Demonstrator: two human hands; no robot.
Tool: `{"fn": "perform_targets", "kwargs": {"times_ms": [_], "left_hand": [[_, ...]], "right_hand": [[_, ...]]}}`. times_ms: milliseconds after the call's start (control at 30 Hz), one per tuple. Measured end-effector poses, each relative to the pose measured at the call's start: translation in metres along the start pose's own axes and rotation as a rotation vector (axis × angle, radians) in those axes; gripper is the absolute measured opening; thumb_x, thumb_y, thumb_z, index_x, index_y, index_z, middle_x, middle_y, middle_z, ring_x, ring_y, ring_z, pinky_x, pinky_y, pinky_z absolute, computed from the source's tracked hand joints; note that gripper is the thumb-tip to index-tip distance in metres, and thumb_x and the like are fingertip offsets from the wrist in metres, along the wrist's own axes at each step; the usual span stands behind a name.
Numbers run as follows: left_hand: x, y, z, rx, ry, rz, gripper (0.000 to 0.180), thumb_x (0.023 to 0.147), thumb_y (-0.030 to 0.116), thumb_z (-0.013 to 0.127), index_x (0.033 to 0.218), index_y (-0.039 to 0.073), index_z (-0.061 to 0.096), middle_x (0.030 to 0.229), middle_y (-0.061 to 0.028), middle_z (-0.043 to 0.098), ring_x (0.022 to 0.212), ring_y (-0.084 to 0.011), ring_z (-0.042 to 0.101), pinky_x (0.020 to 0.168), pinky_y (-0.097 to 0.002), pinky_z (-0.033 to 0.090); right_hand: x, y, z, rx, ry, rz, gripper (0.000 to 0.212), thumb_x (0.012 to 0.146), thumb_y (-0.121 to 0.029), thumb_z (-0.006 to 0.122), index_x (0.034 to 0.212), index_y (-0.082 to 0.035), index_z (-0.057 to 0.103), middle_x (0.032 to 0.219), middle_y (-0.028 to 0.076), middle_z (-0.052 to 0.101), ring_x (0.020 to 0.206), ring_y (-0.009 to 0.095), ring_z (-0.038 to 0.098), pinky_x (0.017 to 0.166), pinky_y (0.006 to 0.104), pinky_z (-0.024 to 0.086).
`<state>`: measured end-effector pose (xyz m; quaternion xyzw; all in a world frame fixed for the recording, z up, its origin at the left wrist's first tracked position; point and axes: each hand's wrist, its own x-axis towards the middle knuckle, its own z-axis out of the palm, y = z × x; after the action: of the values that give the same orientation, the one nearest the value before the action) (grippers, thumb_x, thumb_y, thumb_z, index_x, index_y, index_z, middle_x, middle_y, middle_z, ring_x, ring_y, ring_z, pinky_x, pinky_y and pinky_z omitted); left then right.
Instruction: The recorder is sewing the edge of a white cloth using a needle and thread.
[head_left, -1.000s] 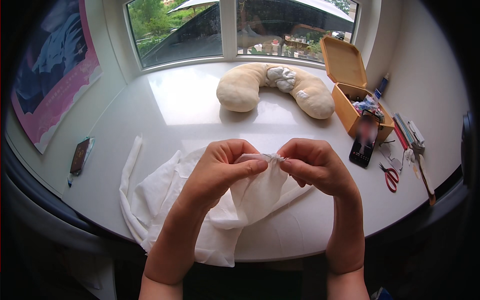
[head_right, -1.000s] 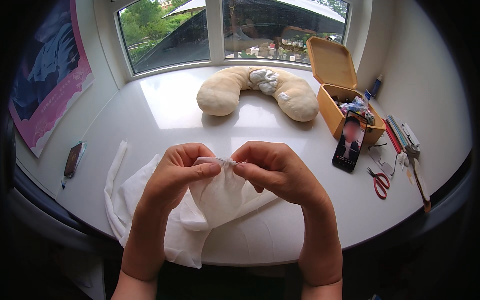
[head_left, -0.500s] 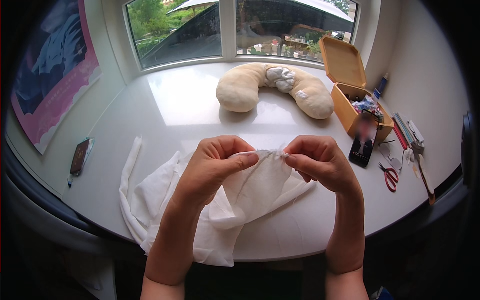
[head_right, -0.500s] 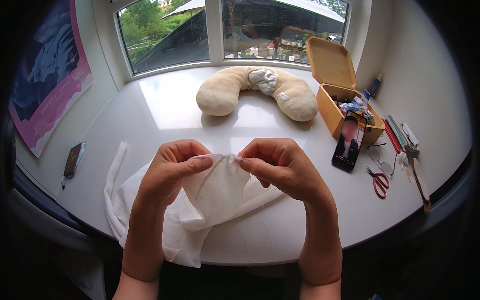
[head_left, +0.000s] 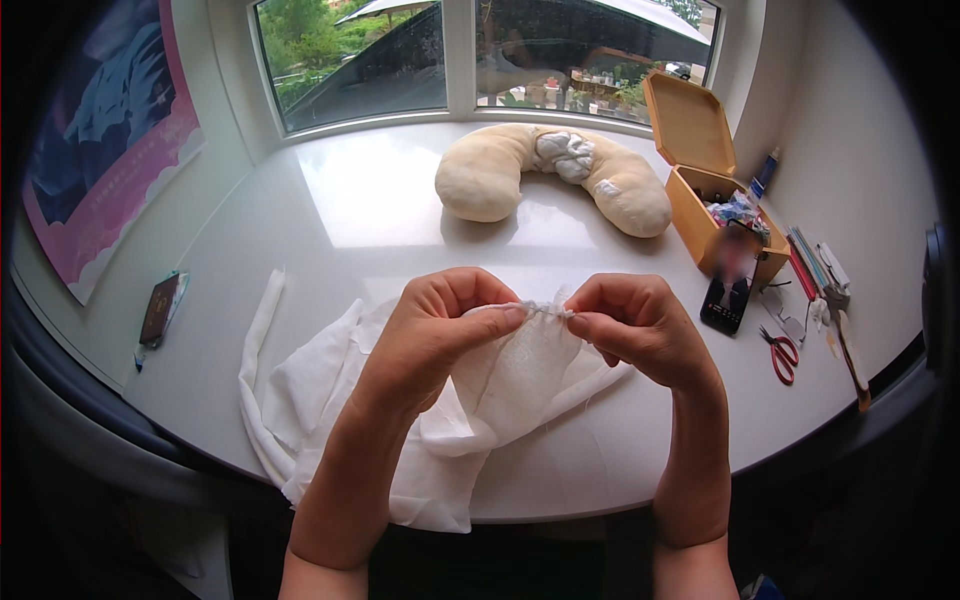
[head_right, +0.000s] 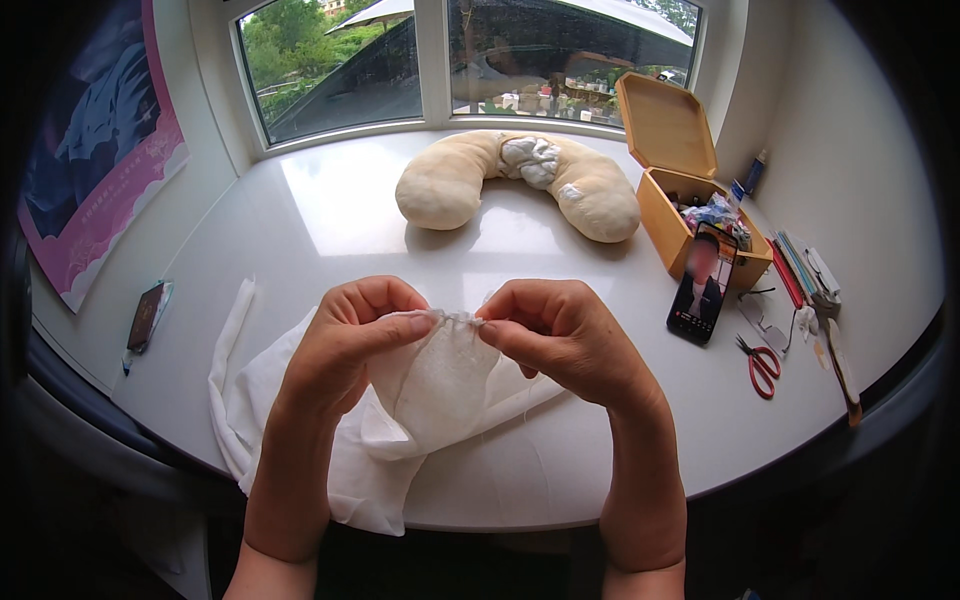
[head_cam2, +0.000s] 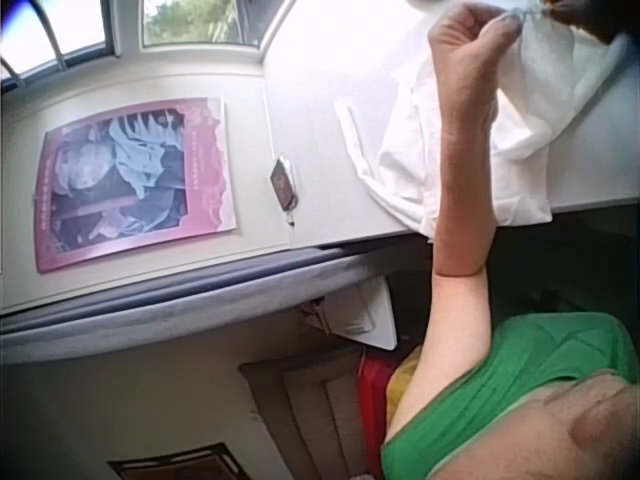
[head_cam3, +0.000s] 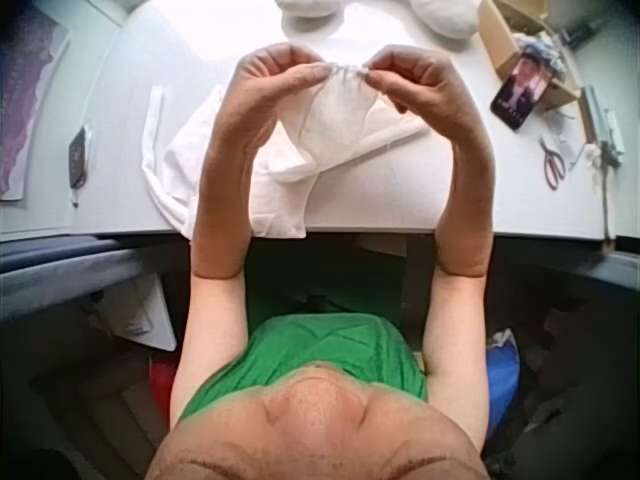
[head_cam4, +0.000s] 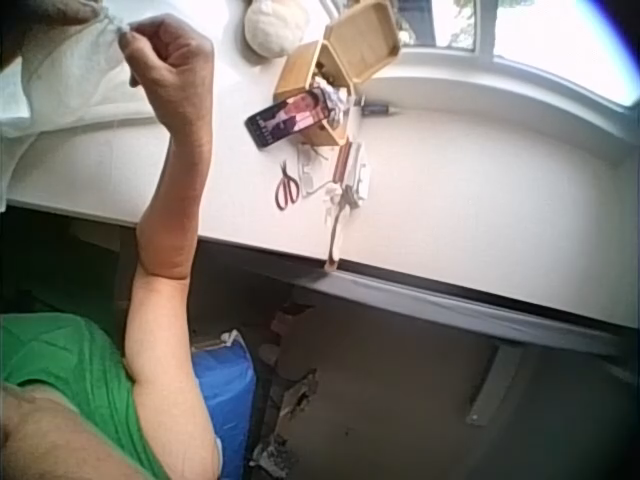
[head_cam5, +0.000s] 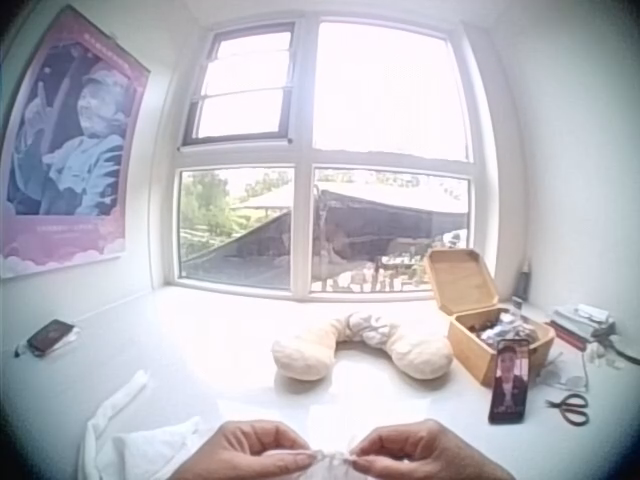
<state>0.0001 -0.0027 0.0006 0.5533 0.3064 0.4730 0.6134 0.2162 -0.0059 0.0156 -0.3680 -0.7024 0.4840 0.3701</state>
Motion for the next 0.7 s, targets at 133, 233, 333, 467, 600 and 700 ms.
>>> {"fn": "perform_targets", "kwargs": {"times_ms": [133, 233, 333, 467, 600, 700], "left_hand": [[0.0002, -0.0004, 0.0013, 0.005, 0.013, 0.002, 0.015, 0.080, 0.011, 0.068, 0.085, -0.001, 0.063, 0.076, -0.0060, 0.064, 0.067, -0.0084, 0.059, 0.062, -0.0203, 0.049], [0.0005, -0.0012, 0.0018, 0.017, 0.015, 0.007, 0.014, 0.080, 0.011, 0.068, 0.084, -0.001, 0.063, 0.075, -0.0060, 0.064, 0.066, -0.0084, 0.059, 0.062, -0.0204, 0.049], [0.0002, -0.0015, 0.0022, 0.035, 0.020, 0.009, 0.013, 0.080, 0.010, 0.068, 0.084, -0.002, 0.064, 0.074, -0.0061, 0.064, 0.066, -0.0086, 0.059, 0.062, -0.0205, 0.049], [0.0004, -0.0019, 0.0031, 0.034, 0.034, 0.009, 0.014, 0.079, 0.009, 0.068, 0.084, -0.003, 0.065, 0.075, -0.0071, 0.065, 0.065, -0.0087, 0.060, 0.062, -0.0208, 0.049], [0.0000, -0.0018, 0.0045, 0.043, 0.037, -0.008, 0.014, 0.079, 0.008, 0.068, 0.085, -0.004, 0.066, 0.075, -0.0076, 0.065, 0.065, -0.0087, 0.060, 0.061, -0.0208, 0.049], [0.0002, -0.0029, 0.0035, 0.020, 0.027, -0.016, 0.014, 0.079, 0.009, 0.069, 0.085, -0.004, 0.067, 0.074, -0.0075, 0.066, 0.064, -0.0089, 0.060, 0.061, -0.0207, 0.049]], "right_hand": [[-0.0006, -0.0008, 0.0004, -0.006, 0.001, -0.006, 0.014, 0.087, -0.013, 0.061, 0.086, 0.000, 0.064, 0.065, -0.003, 0.057, 0.053, 0.002, 0.047, 0.047, 0.0163, 0.039], [-0.0005, -0.0013, 0.0018, -0.007, 0.007, 0.002, 0.014, 0.087, -0.013, 0.060, 0.086, 0.001, 0.064, 0.065, -0.002, 0.057, 0.054, 0.001, 0.047, 0.047, 0.0164, 0.039], [-0.0003, -0.0006, 0.0029, -0.035, 0.018, 0.001, 0.015, 0.087, -0.013, 0.060, 0.086, 0.001, 0.064, 0.065, -0.002, 0.057, 0.054, 0.001, 0.047, 0.047, 0.0164, 0.039], [-0.0005, -0.0007, 0.0041, -0.048, 0.026, 0.013, 0.015, 0.088, -0.013, 0.059, 0.086, 0.001, 0.063, 0.065, -0.002, 0.057, 0.054, 0.001, 0.048, 0.047, 0.0163, 0.040], [0.0005, 0.0011, 0.0061, -0.010, 0.012, 0.007, 0.015, 0.087, -0.013, 0.060, 0.087, 0.001, 0.062, 0.065, -0.002, 0.057, 0.054, 0.002, 0.048, 0.047, 0.0164, 0.040], [0.0003, -0.0013, 0.0055, -0.045, 0.029, 0.006, 0.015, 0.087, -0.013, 0.060, 0.086, 0.001, 0.062, 0.065, -0.002, 0.056, 0.054, 0.002, 0.048, 0.047, 0.0165, 0.040]]}}
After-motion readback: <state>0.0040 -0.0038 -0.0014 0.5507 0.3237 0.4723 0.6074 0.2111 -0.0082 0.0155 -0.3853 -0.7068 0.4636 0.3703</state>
